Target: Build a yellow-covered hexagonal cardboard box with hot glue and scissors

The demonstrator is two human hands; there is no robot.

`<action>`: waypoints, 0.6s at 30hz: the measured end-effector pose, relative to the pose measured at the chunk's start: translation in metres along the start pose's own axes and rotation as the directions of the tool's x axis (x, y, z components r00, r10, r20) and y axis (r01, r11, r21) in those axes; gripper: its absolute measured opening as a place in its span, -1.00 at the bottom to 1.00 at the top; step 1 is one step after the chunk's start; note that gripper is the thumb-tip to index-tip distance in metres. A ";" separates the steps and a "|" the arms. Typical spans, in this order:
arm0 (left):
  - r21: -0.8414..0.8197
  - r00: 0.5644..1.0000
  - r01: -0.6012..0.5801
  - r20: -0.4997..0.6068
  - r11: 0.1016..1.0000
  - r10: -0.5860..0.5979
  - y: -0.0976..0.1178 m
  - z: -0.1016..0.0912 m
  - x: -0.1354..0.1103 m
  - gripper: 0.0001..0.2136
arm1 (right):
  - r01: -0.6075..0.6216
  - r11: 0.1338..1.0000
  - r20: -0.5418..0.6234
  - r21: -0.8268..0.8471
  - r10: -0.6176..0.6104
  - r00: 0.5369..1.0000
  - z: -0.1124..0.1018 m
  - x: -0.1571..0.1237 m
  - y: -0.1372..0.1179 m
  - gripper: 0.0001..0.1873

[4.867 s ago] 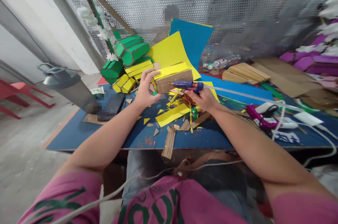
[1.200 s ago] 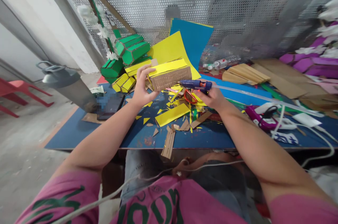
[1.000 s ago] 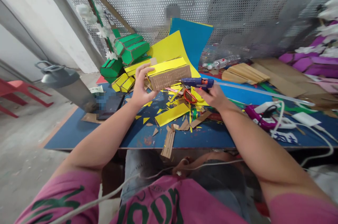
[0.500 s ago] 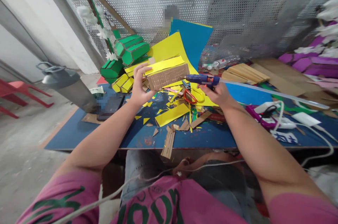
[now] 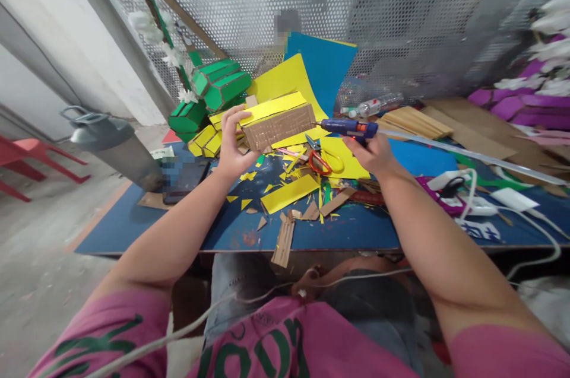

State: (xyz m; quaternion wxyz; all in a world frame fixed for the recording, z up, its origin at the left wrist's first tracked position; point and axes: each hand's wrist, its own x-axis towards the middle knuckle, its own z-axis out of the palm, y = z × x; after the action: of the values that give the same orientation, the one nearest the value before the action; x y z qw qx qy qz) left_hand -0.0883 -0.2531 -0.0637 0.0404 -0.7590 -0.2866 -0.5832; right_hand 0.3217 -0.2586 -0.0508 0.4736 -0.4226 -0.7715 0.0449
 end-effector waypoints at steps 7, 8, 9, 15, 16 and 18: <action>-0.008 1.000 0.029 0.005 1.000 -0.029 0.003 0.001 0.000 -0.10 | 0.150 0.989 -0.009 0.010 -0.150 0.989 0.000 0.005 -0.010 -0.62; -0.007 0.999 0.037 0.006 0.999 -0.037 0.003 0.002 -0.001 -0.10 | 0.158 0.987 -0.002 0.003 -0.158 0.987 -0.001 0.005 -0.014 -0.64; -0.007 0.999 0.044 0.006 0.999 -0.044 0.004 0.002 -0.001 -0.11 | 0.160 0.987 0.006 -0.005 -0.160 0.987 -0.002 0.006 -0.016 -0.65; -0.008 0.990 0.138 0.026 0.990 -0.138 0.004 0.004 -0.003 -0.16 | 0.062 0.982 -0.131 -0.180 -0.087 0.988 -0.006 0.015 -0.005 -0.72; -0.011 0.985 0.168 0.033 0.986 -0.168 0.003 0.005 -0.004 -0.17 | 0.016 0.971 -0.135 -0.239 -0.049 0.990 -0.008 0.017 0.002 -0.72; -0.028 0.972 0.234 0.042 0.972 -0.233 -0.001 0.007 -0.007 -0.18 | -0.090 0.929 -0.062 -0.360 0.073 0.995 -0.010 0.018 0.020 -0.70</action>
State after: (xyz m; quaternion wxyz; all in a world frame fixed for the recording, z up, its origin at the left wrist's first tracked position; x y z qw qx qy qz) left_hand -0.0845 -0.2519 -0.0723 -0.0464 -0.7317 -0.3649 -0.5739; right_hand 0.3376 -0.2371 -0.0425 0.4033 -0.5353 -0.7369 -0.0884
